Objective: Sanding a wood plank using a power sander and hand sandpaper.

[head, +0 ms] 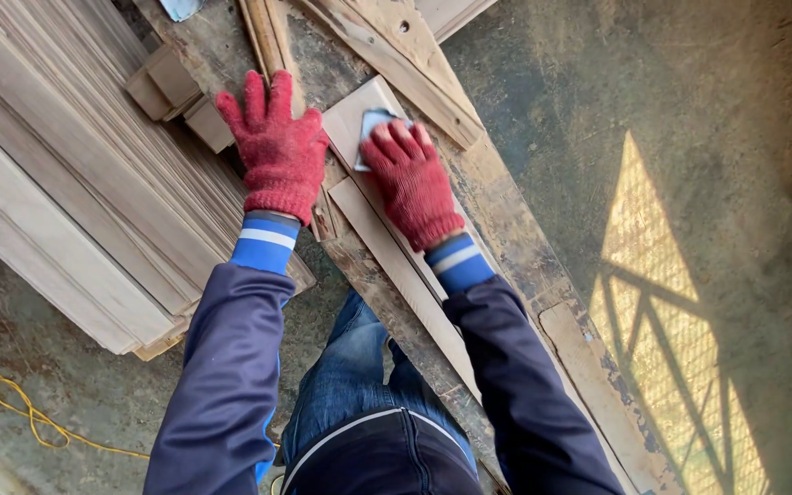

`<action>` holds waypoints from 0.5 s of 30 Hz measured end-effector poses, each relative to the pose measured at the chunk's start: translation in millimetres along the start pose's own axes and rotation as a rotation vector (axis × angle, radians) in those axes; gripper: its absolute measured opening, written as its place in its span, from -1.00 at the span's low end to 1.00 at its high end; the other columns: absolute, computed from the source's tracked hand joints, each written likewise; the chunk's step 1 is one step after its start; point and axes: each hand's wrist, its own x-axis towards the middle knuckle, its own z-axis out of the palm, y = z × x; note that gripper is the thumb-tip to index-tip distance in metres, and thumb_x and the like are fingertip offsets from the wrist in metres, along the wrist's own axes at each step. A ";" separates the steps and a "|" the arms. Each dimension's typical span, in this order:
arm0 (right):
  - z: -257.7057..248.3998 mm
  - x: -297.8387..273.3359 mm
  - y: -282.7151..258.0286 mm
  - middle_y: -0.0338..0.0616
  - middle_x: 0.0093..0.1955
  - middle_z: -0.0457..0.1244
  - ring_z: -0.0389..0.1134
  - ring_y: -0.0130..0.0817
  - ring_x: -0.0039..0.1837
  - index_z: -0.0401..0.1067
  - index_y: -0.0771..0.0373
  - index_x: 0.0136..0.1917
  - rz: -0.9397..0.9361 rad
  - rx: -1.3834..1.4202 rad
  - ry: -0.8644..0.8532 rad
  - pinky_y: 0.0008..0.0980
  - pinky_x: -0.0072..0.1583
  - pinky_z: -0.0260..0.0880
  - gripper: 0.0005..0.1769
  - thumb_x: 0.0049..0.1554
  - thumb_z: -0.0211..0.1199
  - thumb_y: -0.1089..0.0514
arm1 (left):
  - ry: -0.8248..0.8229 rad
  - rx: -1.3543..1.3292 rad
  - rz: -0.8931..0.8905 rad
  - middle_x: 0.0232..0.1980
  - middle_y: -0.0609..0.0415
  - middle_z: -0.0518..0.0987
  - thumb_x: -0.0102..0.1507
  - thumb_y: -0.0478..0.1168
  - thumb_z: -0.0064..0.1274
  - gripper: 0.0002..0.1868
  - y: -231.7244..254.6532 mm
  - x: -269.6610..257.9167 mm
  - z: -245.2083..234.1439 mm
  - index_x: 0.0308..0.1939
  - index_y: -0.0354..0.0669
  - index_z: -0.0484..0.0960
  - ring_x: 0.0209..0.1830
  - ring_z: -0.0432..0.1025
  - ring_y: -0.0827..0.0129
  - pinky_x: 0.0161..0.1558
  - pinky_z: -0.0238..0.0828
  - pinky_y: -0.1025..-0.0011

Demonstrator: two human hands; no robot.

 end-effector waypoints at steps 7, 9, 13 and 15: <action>-6.4 -3.1 -2.8 -0.12 0.43 0.17 0.10 -0.05 0.51 0.34 0.10 0.36 0.038 -0.068 0.009 0.02 0.52 0.05 -0.51 0.25 0.26 -0.10 | 0.054 0.207 0.086 0.52 -0.15 0.45 0.35 -0.16 0.22 -0.86 15.9 4.9 -10.5 -0.17 -0.14 0.75 0.59 0.05 -0.32 0.46 -0.53 -0.49; -29.8 -62.6 -7.3 -0.10 0.43 0.18 0.13 -0.02 0.51 0.36 0.13 0.36 0.047 -0.042 -0.018 0.04 0.53 0.06 -0.50 0.20 0.29 -0.03 | 0.094 0.108 -0.068 0.53 -0.17 0.31 0.36 -0.21 0.29 -0.76 25.3 10.1 -7.9 0.08 -0.13 0.67 0.53 -0.20 -0.34 0.49 -0.28 -0.32; -80.3 -226.4 -21.3 -0.11 0.42 0.21 0.18 -0.02 0.51 0.35 0.11 0.38 0.119 -0.101 -0.197 0.07 0.55 0.08 -0.41 0.09 0.31 0.05 | 0.126 0.171 -0.041 0.61 -0.06 0.30 0.48 -0.30 0.15 -0.48 13.2 6.8 14.9 0.53 -0.25 0.48 0.64 -0.20 0.01 0.53 -0.65 -0.09; -101.8 -332.4 -30.4 -0.15 0.43 0.22 0.20 -0.06 0.50 0.35 0.10 0.37 0.188 -0.096 -0.228 0.05 0.53 0.13 -0.37 0.02 0.32 0.07 | 0.151 0.136 -0.016 0.59 -0.06 0.34 0.46 -0.29 0.18 -0.48 11.0 3.9 14.9 0.51 -0.28 0.51 0.64 -0.21 -0.01 0.51 -0.69 -0.11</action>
